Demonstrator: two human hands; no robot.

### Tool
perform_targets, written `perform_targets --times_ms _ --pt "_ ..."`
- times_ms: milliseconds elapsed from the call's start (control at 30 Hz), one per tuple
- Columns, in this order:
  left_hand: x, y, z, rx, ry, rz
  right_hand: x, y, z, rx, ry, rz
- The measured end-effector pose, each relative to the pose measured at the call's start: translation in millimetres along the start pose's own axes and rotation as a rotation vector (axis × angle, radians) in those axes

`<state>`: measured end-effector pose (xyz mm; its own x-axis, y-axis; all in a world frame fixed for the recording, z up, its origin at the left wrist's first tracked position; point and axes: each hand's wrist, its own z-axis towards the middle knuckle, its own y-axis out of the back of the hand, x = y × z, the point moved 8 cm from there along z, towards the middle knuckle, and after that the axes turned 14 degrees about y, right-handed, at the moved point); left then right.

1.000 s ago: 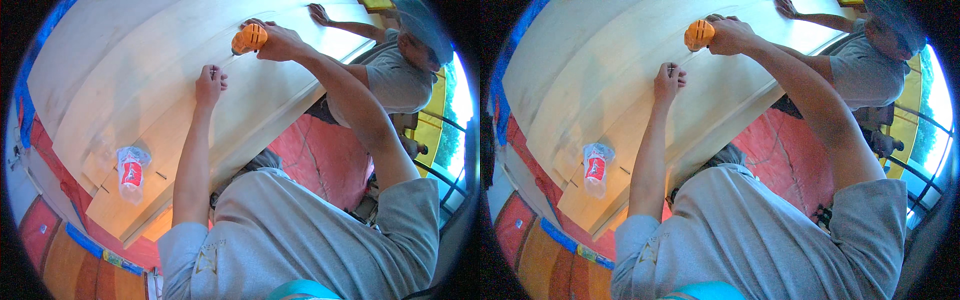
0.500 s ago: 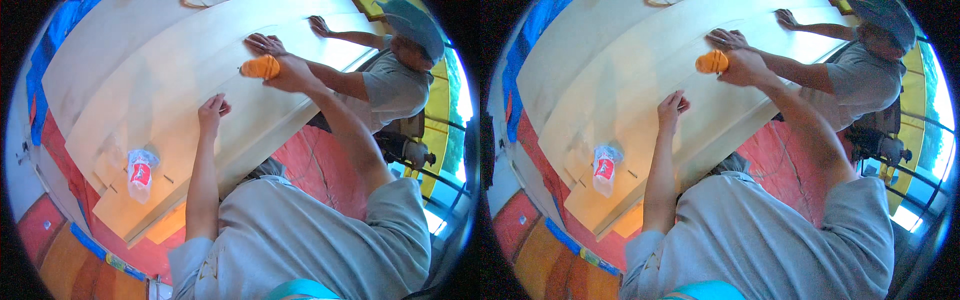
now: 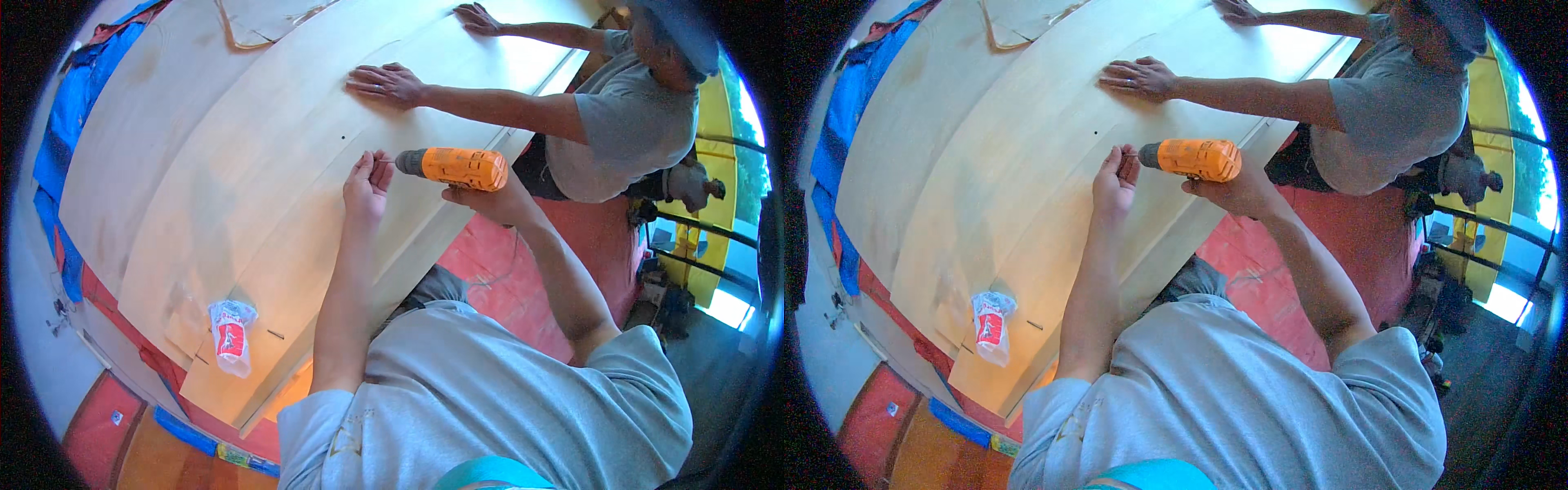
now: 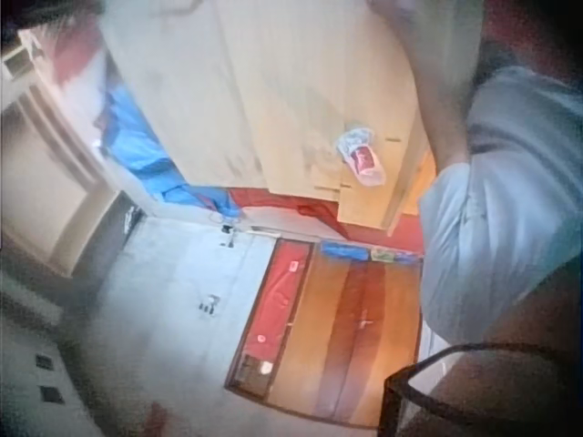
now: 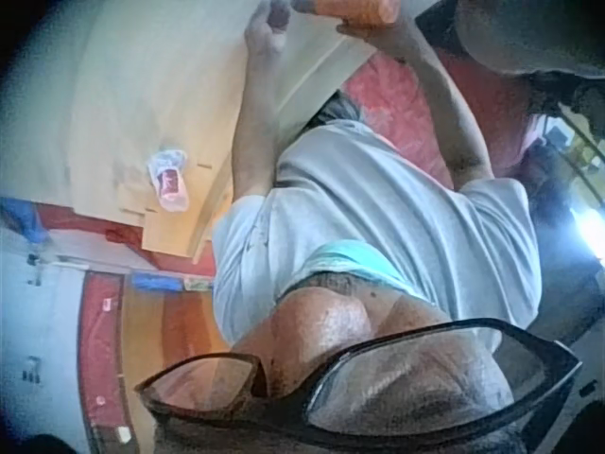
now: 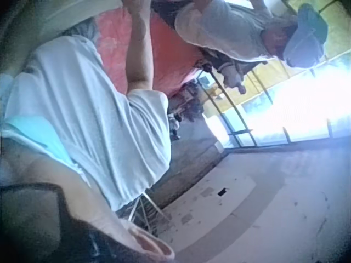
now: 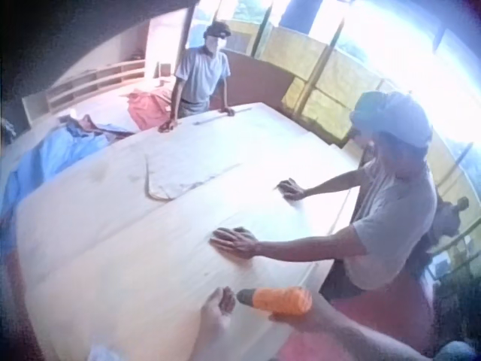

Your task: The person aligns wooden boards and drives screws into the wood using an electric drill.

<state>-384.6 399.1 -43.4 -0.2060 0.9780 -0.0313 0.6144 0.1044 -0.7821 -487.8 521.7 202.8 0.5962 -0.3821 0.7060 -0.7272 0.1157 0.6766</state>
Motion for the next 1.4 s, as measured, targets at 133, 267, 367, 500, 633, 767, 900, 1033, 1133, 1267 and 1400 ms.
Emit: perform_targets --times_ms 133,267,367,500,633,767,900,1033,1133,1267,1400 --pt "11 -18 24 0.000 0.019 -0.061 -25 6 3 -0.071 -0.019 0.074" --pt "12 -17 40 -0.025 0.023 -0.095 -35 8 11 -0.055 -0.078 0.109" --pt "12 -13 48 -0.017 0.028 -0.133 -50 3 14 -0.041 -0.224 0.219" --pt "14 -25 40 -0.063 -0.025 -0.132 -57 7 6 -0.047 -0.297 0.291" --pt "11 -25 32 -0.017 -0.029 -0.118 -53 9 2 -0.079 -0.212 0.327" --pt "4 -1 21 -0.080 -0.095 -0.096 -50 -5 2 -0.017 0.004 0.279" --pt "11 22 5 -0.106 -0.088 -0.147 -50 -13 -12 -0.013 0.118 0.026" --pt "39 1 -12 -0.011 -0.007 -0.104 -16 1 -58 -0.042 0.229 -0.192" --pt "71 -14 -12 0.108 0.080 -0.079 -20 0 -95 -0.109 0.149 -0.209" --pt "110 -47 -8 0.186 0.095 -0.072 -43 12 -137 -0.341 -0.016 0.196" --pt "135 -66 5 0.132 0.179 -0.065 -74 32 -146 -0.400 -0.089 0.396"
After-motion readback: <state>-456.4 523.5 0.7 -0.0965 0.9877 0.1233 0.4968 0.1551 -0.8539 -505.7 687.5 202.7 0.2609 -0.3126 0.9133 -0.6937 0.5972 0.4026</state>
